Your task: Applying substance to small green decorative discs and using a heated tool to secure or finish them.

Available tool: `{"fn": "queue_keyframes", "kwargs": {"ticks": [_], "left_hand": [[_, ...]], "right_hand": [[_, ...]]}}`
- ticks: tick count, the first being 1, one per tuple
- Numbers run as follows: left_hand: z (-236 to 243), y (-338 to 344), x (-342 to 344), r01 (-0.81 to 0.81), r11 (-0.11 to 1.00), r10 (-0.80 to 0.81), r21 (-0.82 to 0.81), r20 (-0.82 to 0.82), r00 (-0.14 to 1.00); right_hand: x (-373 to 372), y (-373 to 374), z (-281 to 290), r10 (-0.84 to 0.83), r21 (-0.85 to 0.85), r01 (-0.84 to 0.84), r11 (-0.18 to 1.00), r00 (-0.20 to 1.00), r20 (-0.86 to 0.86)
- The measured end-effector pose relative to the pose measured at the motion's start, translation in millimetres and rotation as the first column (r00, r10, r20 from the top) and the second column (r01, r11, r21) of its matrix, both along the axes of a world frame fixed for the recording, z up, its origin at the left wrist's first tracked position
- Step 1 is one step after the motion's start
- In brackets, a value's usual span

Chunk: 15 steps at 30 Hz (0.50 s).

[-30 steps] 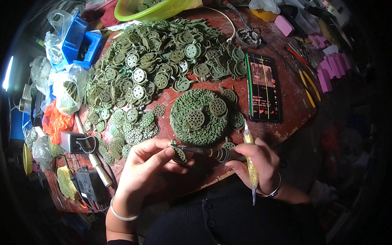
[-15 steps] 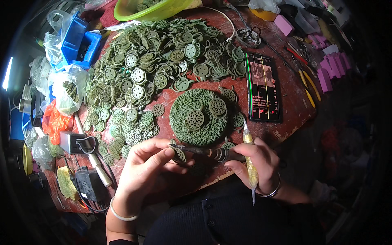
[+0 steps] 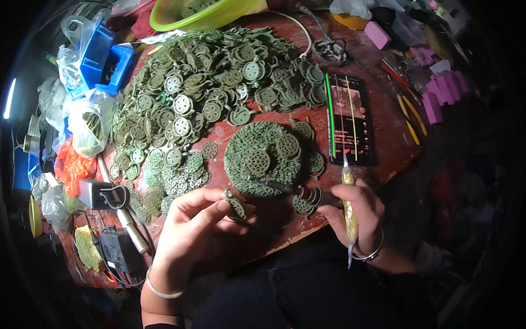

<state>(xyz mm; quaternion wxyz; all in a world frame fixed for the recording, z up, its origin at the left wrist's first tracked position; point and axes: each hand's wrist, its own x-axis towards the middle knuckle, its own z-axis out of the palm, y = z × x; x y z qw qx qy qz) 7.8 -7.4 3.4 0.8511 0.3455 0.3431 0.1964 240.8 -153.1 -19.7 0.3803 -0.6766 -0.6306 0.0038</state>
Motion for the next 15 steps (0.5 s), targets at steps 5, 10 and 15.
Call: {"fn": "queue_keyframes", "kwargs": {"ticks": [5, 10, 15], "left_hand": [[-1.7, 1.8, -4.2, 0.061, 0.998, -0.061, 0.003, 0.049, 0.997], [0.6, 1.0, -1.8, 0.044, 0.999, -0.044, -0.012, 0.017, 0.999], [2.1, 1.1, -0.7, 0.043, 0.999, -0.043, -0.006, -0.006, 0.999]], "right_hand": [[12.8, -4.9, 2.4, -0.049, -0.021, 0.051, 0.998, 0.996, 0.076], [13.1, -5.3, 3.6, -0.031, -0.043, 0.034, 0.998, 0.997, 0.071], [13.6, -5.9, 2.7, -0.044, -0.048, 0.047, 0.998, 0.996, 0.072]]}}
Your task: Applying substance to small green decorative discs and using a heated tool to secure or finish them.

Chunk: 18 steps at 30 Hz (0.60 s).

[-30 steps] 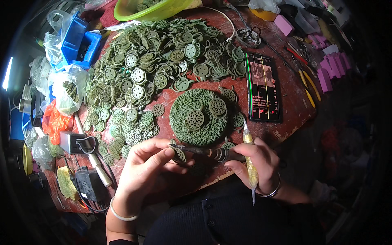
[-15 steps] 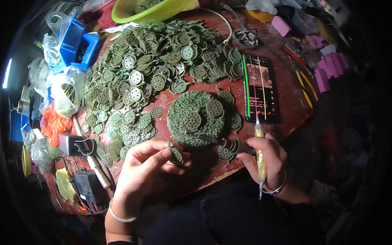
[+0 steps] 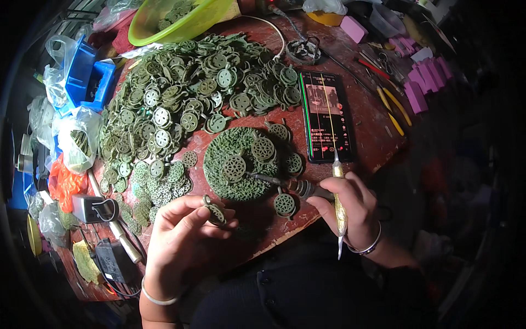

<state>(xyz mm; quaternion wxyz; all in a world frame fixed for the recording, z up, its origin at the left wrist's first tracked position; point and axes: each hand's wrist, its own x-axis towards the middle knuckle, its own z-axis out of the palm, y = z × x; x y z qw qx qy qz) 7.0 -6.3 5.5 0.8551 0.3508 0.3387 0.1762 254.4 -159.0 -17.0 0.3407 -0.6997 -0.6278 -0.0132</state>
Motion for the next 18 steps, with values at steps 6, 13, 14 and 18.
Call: {"fn": "queue_keyframes", "kwargs": {"ticks": [6, 13, 14, 18], "left_hand": [[0.4, 0.8, 0.0, 0.010, 1.000, -0.010, 0.015, 0.003, 1.000], [-0.7, 0.1, -1.0, 0.001, 1.000, -0.001, 0.013, 0.004, 1.000], [-1.0, 0.3, -1.1, 0.003, 1.000, -0.003, 0.014, 0.011, 1.000], [-2.5, 1.2, -1.3, 0.006, 1.000, -0.006, 0.005, 0.012, 1.000]], "right_hand": [[-0.8, 0.3, 2.0, -0.005, 0.001, 0.005, 1.000, 1.000, 0.011], [-2.3, 0.6, 2.3, -0.004, -0.004, 0.004, 1.000, 1.000, 0.005], [-2.9, 0.6, 3.0, -0.006, -0.010, 0.006, 1.000, 1.000, 0.002], [-3.0, -0.1, 3.4, -0.007, -0.010, 0.007, 1.000, 1.000, 0.011]]}}
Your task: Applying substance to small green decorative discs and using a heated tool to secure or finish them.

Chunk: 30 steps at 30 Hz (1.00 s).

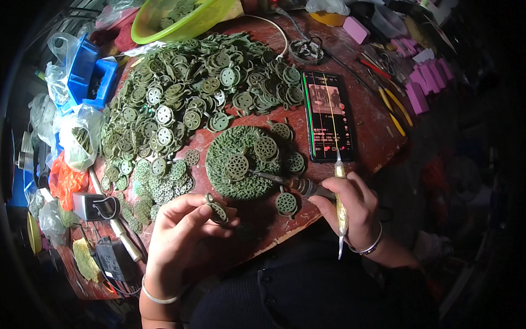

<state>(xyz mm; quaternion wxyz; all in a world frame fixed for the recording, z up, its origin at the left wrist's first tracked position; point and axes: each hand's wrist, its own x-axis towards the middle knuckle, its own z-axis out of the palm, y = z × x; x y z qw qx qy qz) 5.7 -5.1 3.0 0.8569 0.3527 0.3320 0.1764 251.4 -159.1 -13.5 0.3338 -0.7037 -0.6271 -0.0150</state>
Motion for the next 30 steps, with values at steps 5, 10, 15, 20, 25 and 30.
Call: {"fn": "queue_keyframes", "kwargs": {"ticks": [5, 10, 15, 20, 25, 30], "left_hand": [[-2.8, -0.6, -2.4, 0.003, 1.000, -0.003, 0.000, 0.022, 1.000], [-3.3, -2.9, 1.7, -0.048, 0.998, 0.048, 0.035, 0.009, 0.999], [-3.3, -2.7, 1.6, -0.059, 0.998, 0.059, 0.022, 0.012, 0.998], [-4.3, -1.9, -0.4, -0.036, 0.999, 0.036, -0.001, 0.030, 0.999], [-0.9, -0.8, 2.6, -0.053, 0.998, 0.053, -0.017, 0.026, 0.998], [-0.1, 0.4, 3.9, -0.037, 0.998, 0.041, -0.049, 0.099, 0.994]], "right_hand": [[-0.1, -0.3, -3.9, -0.004, 0.021, 0.005, 1.000, 1.000, -0.028], [0.5, -2.1, -3.1, 0.048, 0.075, -0.045, 0.996, 0.998, -0.028], [-6.9, 1.7, -3.5, 0.115, 0.074, -0.107, 0.992, 0.987, -0.111], [-9.3, 2.6, -4.3, 0.124, 0.077, -0.115, 0.990, 0.983, -0.132], [-11.8, 3.5, -3.5, 0.117, 0.065, -0.110, 0.992, 0.984, -0.134], [-14.1, 5.7, -5.3, 0.148, 0.097, -0.133, 0.986, 0.975, -0.167]]}}
